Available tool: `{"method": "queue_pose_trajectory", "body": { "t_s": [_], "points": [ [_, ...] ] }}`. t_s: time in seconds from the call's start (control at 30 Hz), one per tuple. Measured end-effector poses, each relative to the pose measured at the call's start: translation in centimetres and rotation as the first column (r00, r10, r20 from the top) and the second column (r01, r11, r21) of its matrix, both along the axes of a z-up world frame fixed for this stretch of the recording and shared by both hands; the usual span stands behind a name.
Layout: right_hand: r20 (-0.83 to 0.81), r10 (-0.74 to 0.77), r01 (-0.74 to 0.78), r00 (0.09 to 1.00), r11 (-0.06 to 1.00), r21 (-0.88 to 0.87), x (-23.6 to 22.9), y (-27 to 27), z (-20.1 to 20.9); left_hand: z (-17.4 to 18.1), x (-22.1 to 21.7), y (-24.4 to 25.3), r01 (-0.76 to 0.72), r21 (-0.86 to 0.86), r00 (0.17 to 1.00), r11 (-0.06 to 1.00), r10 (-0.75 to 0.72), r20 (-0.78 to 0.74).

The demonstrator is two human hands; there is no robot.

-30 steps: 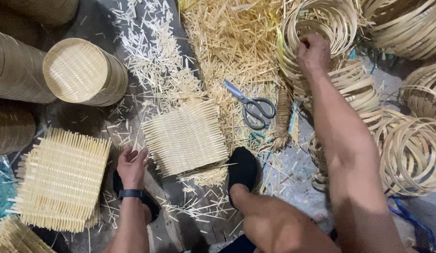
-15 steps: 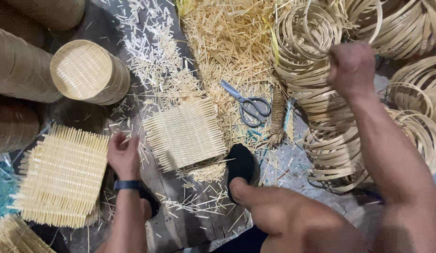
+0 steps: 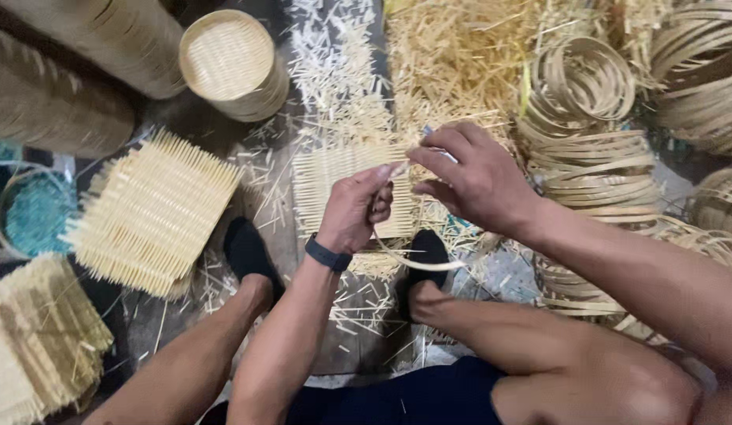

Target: The person repeatedly picks up square bamboo mats, places them on a circular wooden block, and uses shears to trim the edges. Trimmed mats are stacked nearby while bamboo offcuts accumulate on the floor.

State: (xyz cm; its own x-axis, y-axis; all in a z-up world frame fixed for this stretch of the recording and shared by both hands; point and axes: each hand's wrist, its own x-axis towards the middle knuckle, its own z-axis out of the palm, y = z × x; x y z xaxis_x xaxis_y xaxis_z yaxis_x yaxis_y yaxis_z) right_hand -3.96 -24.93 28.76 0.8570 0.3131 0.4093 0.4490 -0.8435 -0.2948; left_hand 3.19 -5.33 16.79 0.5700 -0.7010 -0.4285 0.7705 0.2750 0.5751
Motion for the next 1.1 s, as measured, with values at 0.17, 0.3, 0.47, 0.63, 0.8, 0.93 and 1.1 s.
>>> {"method": "queue_pose_trajectory", "body": {
  "t_s": [0.17,0.3,0.47,0.63,0.8,0.93,1.1],
  "points": [
    [-0.171,0.070,-0.048,0.983,0.990,0.129,1.6,2.9,-2.5,1.9,1.8,2.8,0.158,0.138,0.987,0.978,-0.157,-0.014],
    [0.002,0.178,-0.178,0.984,0.984,0.013,2.4,5.2,-3.9,1.5,2.8,2.6,0.217,0.182,0.974,0.959,-0.225,0.026],
    [0.077,0.036,-0.030,0.996,0.996,-0.084,3.1,7.2,-4.8,0.0,1.8,2.4,0.093,0.310,0.983,0.946,-0.136,0.122],
    [-0.010,0.016,-0.016,1.000,0.999,0.052,4.5,6.7,-6.2,-2.3,2.2,2.9,-0.018,0.229,0.995,0.973,-0.006,0.102],
    [-0.644,-0.089,0.637,0.760,0.295,0.712,5.3,2.8,-7.4,-4.5,4.4,5.2,-0.388,-0.172,0.915,0.906,0.401,0.047],
    [-0.613,0.283,0.668,0.738,-0.175,0.723,4.0,1.3,-9.9,-4.3,6.5,7.0,-0.350,-0.325,0.936,0.879,0.339,-0.090],
    [-0.534,0.516,0.723,0.670,-0.293,0.625,2.8,0.8,-14.1,-3.2,8.0,7.5,-0.096,0.146,0.993,0.985,0.105,-0.058]
  ]
}}
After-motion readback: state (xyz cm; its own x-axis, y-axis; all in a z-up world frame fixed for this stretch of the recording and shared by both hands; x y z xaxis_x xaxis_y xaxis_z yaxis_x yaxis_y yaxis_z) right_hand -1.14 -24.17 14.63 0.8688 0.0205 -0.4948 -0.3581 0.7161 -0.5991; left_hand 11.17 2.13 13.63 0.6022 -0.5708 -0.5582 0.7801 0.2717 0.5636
